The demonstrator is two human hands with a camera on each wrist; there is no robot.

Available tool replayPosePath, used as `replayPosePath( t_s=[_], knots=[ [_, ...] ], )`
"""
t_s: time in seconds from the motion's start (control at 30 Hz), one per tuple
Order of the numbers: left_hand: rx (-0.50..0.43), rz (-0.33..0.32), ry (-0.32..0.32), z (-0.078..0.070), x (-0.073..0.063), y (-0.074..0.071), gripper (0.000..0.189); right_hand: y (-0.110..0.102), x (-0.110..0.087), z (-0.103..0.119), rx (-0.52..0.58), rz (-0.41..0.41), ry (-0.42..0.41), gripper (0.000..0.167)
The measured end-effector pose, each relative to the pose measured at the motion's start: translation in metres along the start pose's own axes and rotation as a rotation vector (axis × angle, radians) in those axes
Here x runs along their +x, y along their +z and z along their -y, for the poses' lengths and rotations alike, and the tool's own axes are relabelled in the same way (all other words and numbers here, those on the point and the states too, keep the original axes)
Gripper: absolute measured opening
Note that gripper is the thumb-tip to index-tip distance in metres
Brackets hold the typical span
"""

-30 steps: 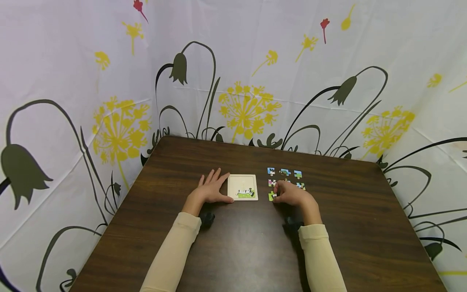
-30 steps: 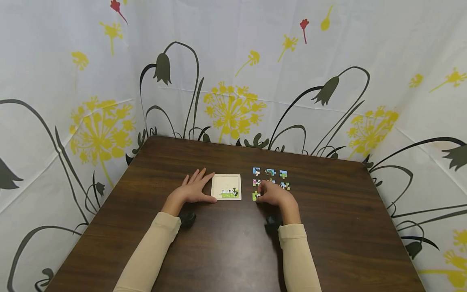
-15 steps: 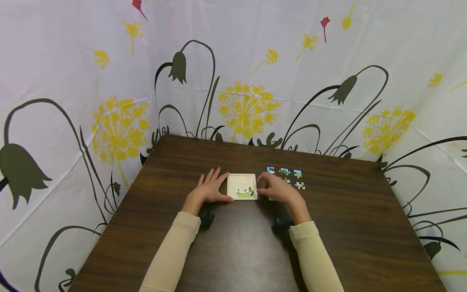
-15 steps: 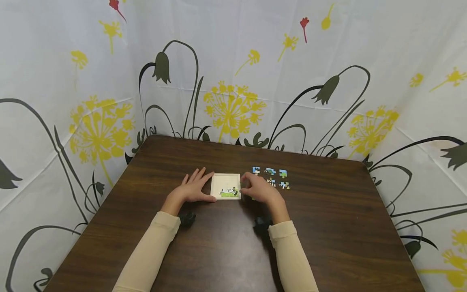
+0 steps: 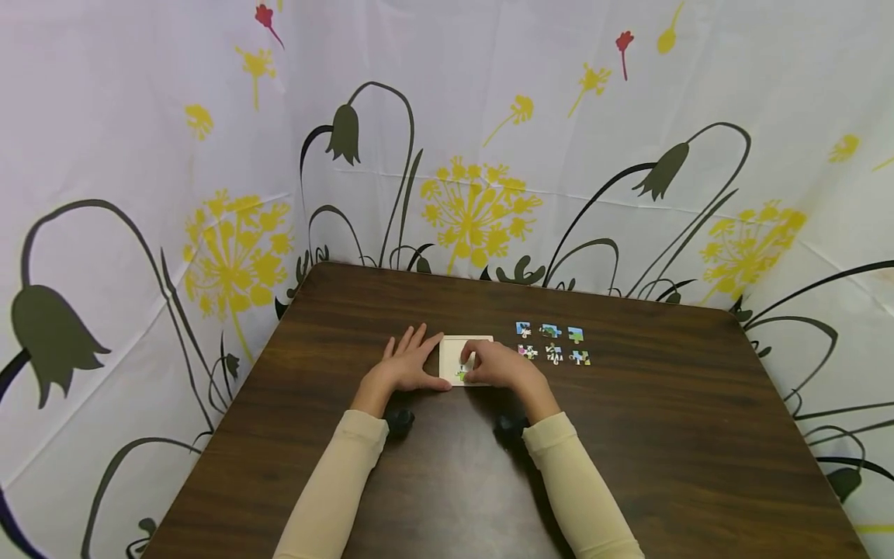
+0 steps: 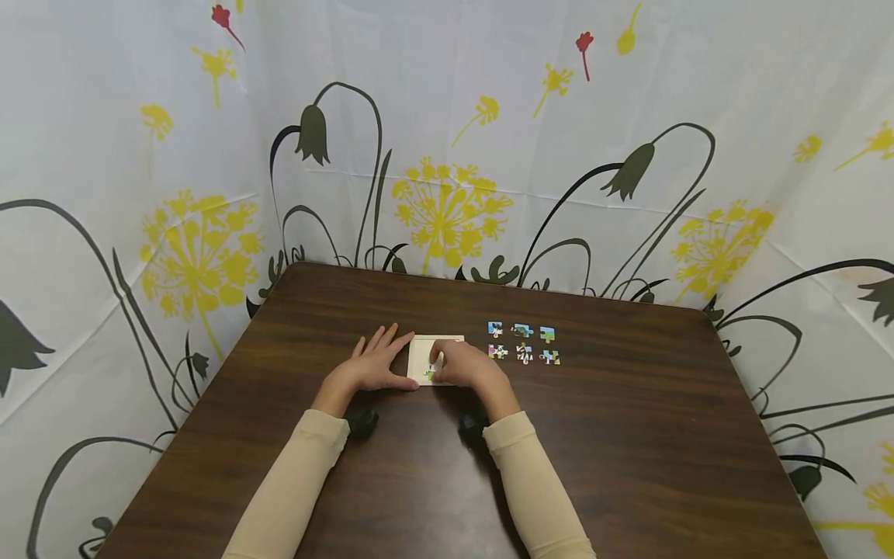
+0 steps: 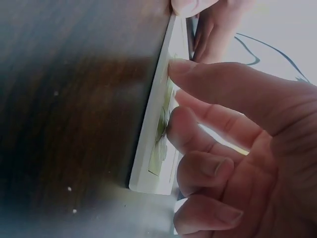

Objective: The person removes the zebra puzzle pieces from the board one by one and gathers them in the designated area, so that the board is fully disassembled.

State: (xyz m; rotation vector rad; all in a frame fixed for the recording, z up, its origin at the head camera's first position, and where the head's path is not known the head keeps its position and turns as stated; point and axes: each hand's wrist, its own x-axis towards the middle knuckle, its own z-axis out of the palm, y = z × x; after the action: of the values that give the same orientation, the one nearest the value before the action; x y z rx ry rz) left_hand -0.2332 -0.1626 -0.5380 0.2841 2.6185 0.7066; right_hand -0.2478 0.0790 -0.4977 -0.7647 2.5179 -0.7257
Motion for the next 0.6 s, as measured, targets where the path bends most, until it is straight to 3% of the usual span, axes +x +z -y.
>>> replayPosePath(
  t_s=[0.4,0.6],
  knots=[
    [0.001,0.002,0.002,-0.0049,-0.0023,0.0000,0.116,0.0020,0.0010,-0.0064,0.049,0.047,-0.052,0.019],
    [-0.017,-0.001,0.008,-0.0059,-0.0038,-0.0012,0.114,0.0028,0.0040,-0.0079,0.040,0.033,-0.079,0.018]
  ],
)
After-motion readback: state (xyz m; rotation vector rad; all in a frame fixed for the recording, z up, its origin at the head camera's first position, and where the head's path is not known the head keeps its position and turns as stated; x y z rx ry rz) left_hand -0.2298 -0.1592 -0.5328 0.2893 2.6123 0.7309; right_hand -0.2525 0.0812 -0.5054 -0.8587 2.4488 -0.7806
